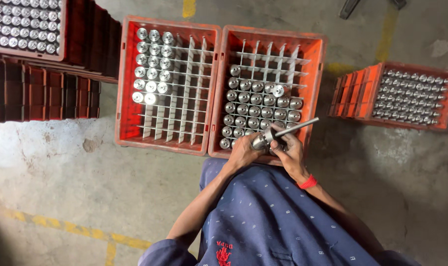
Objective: The person transfers small, silver, bulbous metal parts from one orange crate to another using a metal tool. They pick up each part individually and place it into a grid within the second crate. The person then lifts the filled crate and places it on a stack of other crates.
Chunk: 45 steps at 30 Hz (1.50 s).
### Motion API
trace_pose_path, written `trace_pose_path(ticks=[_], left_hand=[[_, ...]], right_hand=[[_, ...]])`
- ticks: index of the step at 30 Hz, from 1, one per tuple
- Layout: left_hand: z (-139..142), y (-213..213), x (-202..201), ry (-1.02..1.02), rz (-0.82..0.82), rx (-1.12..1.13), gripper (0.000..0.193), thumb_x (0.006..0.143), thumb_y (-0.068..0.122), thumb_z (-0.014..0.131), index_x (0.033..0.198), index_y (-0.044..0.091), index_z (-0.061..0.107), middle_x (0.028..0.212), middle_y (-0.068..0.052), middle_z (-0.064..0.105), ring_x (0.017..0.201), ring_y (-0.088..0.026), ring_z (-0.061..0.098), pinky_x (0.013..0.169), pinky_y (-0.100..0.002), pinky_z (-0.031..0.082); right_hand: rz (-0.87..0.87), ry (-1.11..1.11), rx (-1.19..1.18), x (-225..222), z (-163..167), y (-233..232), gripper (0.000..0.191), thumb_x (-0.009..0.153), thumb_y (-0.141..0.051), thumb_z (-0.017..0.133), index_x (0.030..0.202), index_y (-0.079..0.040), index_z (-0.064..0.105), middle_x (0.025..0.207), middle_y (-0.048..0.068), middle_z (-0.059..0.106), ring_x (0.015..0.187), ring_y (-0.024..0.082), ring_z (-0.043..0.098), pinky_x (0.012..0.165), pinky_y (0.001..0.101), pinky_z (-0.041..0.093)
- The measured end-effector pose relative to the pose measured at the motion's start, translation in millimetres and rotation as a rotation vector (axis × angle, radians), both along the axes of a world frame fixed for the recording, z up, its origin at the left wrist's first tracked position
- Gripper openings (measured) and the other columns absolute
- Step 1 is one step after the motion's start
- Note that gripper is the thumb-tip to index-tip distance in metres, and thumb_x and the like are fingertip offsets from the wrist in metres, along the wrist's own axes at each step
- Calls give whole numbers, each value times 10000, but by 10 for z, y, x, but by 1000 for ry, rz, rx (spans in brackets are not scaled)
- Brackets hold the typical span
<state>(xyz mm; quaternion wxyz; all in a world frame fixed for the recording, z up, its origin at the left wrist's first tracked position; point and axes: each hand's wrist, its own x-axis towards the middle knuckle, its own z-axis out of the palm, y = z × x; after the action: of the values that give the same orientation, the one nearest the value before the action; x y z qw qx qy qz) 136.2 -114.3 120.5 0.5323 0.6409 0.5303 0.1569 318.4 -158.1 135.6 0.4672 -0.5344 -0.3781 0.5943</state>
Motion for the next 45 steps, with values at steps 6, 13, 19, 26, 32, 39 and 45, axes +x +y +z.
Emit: trace_pose_path(ticks=[6, 13, 19, 26, 32, 39, 45], left_hand=[[-51, 53, 1, 14, -205, -119, 477, 730, 333, 827, 1115, 70, 726, 904, -199, 765, 842, -346, 757, 779, -442, 572], [-214, 397, 179, 181, -339, 169, 674, 870, 505, 814, 1338, 66, 609, 965, -240, 748, 886, -395, 726, 771, -499, 562], [-553, 839, 1109, 408, -372, 666, 898, 793, -132, 627, 1617, 67, 332, 1393, -265, 556, 1031, -381, 702, 584, -348, 642], [-651, 910, 1480, 411, -347, 832, 921, 686, -76, 691, 1541, 66, 379, 1512, -247, 456, 1163, -413, 601, 902, -416, 605], [-422, 939, 1089, 49, 80, 810, 608, 918, -9, 678, 1487, 126, 512, 1515, -180, 512, 1317, -371, 566, 1116, -432, 508], [-336, 927, 823, 94, 17, 785, 506, 978, 266, 705, 1430, 118, 532, 1480, -156, 537, 1365, -374, 520, 1161, -452, 435], [-483, 1176, 1245, 16, -368, 838, 816, 820, 290, 727, 1538, 100, 391, 1491, -154, 554, 1410, -339, 470, 1167, -411, 409]], right_hand=[[154, -40, 130, 161, -276, -139, 658, 933, -316, 760, 1450, 25, 538, 1357, 108, 643, 1253, 180, 601, 1086, 313, 465], [-268, 94, -44, 515, -485, -41, 512, 998, -172, 690, 1451, 31, 565, 1262, 36, 644, 1097, 92, 578, 981, 247, 449], [-471, 152, -18, 806, -466, -49, 480, 1025, -125, 641, 1471, 14, 528, 1123, -23, 643, 989, 43, 564, 915, 217, 453], [-473, 113, -49, 697, -561, -236, 507, 1015, -126, 670, 1471, 53, 540, 1080, -32, 634, 929, 31, 539, 866, 202, 439], [-449, 193, -52, 590, -573, -294, 487, 991, -110, 653, 1435, 44, 527, 1234, 25, 666, 1101, 72, 597, 1000, 237, 454], [-355, 219, -13, 420, -359, -232, 491, 1006, -144, 643, 1439, 51, 522, 1303, 74, 667, 1190, 138, 602, 1089, 300, 433], [-354, 197, -6, 396, -295, -196, 478, 1014, -110, 645, 1447, 56, 531, 1319, 77, 637, 1199, 138, 572, 1084, 304, 420]])
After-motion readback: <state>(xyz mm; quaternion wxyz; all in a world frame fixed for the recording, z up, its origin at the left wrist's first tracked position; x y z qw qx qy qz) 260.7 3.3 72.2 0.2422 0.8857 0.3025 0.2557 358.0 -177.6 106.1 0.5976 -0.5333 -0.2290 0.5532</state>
